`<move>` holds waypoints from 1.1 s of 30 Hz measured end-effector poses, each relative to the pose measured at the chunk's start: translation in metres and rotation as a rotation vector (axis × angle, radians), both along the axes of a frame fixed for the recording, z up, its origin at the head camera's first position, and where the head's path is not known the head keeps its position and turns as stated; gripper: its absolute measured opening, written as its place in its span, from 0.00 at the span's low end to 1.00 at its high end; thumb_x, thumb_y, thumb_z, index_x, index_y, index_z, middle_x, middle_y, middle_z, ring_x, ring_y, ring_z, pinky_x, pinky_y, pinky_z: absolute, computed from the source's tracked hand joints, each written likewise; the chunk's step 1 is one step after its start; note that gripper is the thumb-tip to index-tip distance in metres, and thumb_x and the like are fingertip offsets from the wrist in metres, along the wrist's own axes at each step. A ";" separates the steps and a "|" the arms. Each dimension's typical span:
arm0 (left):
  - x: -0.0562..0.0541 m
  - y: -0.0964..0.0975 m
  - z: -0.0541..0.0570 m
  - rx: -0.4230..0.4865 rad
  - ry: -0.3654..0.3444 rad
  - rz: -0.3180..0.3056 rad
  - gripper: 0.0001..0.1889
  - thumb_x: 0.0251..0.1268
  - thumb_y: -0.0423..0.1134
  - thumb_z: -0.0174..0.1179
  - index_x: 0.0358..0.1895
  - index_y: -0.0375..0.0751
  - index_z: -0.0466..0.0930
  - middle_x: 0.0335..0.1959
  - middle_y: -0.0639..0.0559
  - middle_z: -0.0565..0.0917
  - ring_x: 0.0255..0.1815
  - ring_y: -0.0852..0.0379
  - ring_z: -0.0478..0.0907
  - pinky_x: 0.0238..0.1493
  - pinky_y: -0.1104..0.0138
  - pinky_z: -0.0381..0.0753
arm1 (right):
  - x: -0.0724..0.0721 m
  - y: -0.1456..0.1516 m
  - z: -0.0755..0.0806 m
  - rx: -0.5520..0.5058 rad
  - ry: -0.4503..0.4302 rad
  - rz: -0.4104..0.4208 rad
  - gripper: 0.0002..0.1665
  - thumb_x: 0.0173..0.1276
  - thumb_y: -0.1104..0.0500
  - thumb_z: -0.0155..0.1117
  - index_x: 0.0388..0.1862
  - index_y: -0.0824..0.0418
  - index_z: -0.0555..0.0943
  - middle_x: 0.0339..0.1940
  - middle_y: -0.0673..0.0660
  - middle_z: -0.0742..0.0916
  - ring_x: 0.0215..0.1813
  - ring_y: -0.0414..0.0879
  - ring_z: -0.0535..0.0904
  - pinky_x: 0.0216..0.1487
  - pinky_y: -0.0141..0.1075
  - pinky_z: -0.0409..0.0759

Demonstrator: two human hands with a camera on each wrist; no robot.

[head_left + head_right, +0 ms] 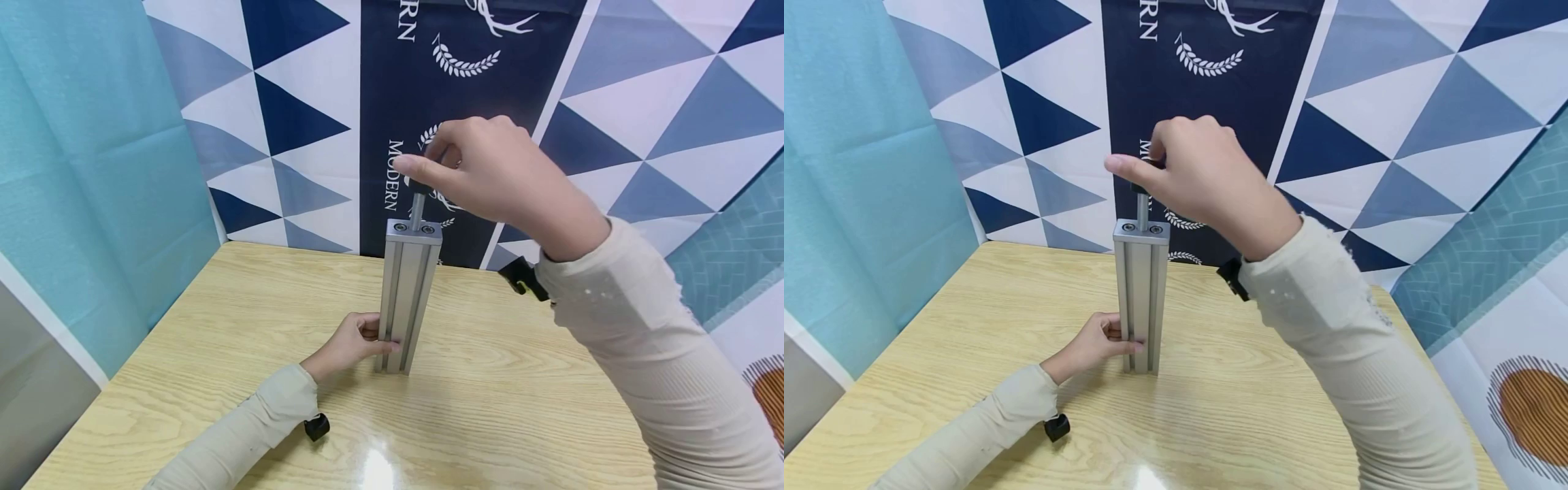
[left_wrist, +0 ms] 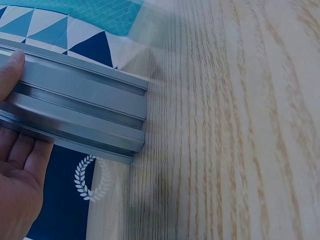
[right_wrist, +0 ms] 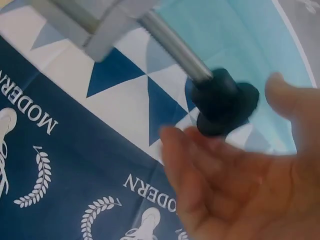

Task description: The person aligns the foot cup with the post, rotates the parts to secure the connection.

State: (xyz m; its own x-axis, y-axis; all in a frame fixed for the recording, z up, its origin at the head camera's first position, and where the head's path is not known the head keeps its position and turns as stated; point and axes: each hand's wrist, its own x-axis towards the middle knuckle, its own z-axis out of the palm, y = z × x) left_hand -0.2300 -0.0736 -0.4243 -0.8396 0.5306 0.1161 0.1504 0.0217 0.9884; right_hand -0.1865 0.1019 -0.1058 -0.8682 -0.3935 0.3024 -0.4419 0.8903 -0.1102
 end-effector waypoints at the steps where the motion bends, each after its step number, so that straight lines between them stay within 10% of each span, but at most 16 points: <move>1: 0.000 0.000 0.000 -0.002 0.002 0.001 0.24 0.55 0.35 0.70 0.57 0.35 0.78 0.45 0.42 0.86 0.45 0.55 0.84 0.48 0.64 0.83 | 0.000 0.003 0.002 0.002 -0.027 0.033 0.35 0.70 0.32 0.49 0.55 0.60 0.80 0.41 0.55 0.86 0.41 0.49 0.81 0.44 0.45 0.79; 5: -0.001 0.000 -0.001 -0.001 0.011 0.001 0.24 0.55 0.35 0.70 0.57 0.35 0.78 0.45 0.42 0.86 0.45 0.55 0.84 0.47 0.64 0.83 | -0.005 0.015 0.008 0.065 -0.072 0.230 0.27 0.75 0.45 0.51 0.67 0.55 0.73 0.57 0.56 0.82 0.50 0.49 0.81 0.51 0.47 0.79; 12: -0.001 -0.001 -0.001 -0.003 0.014 0.003 0.25 0.55 0.35 0.70 0.58 0.36 0.78 0.45 0.42 0.86 0.46 0.55 0.84 0.48 0.64 0.83 | -0.014 0.026 0.012 0.201 -0.020 0.525 0.29 0.73 0.68 0.51 0.70 0.50 0.69 0.70 0.50 0.72 0.37 0.42 0.77 0.33 0.36 0.72; 17: 0.000 -0.001 -0.001 -0.004 0.022 0.007 0.25 0.55 0.35 0.70 0.58 0.34 0.78 0.45 0.42 0.86 0.45 0.55 0.84 0.47 0.64 0.83 | -0.015 0.022 0.012 0.252 -0.032 0.531 0.33 0.71 0.74 0.47 0.69 0.49 0.70 0.69 0.48 0.73 0.19 0.40 0.64 0.24 0.33 0.68; 33: -0.001 0.000 -0.002 -0.014 0.008 0.014 0.24 0.55 0.35 0.70 0.57 0.35 0.78 0.44 0.43 0.86 0.44 0.55 0.84 0.47 0.64 0.83 | -0.011 0.016 0.011 0.228 -0.013 0.416 0.23 0.74 0.65 0.53 0.66 0.57 0.73 0.64 0.56 0.78 0.37 0.45 0.80 0.35 0.36 0.77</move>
State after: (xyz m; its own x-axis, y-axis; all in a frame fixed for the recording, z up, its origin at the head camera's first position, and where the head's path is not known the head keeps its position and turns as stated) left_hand -0.2308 -0.0736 -0.4261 -0.8461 0.5203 0.1153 0.1575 0.0374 0.9868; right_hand -0.1977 0.1180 -0.0950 -0.6260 -0.7637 0.1576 -0.7659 0.6401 0.0597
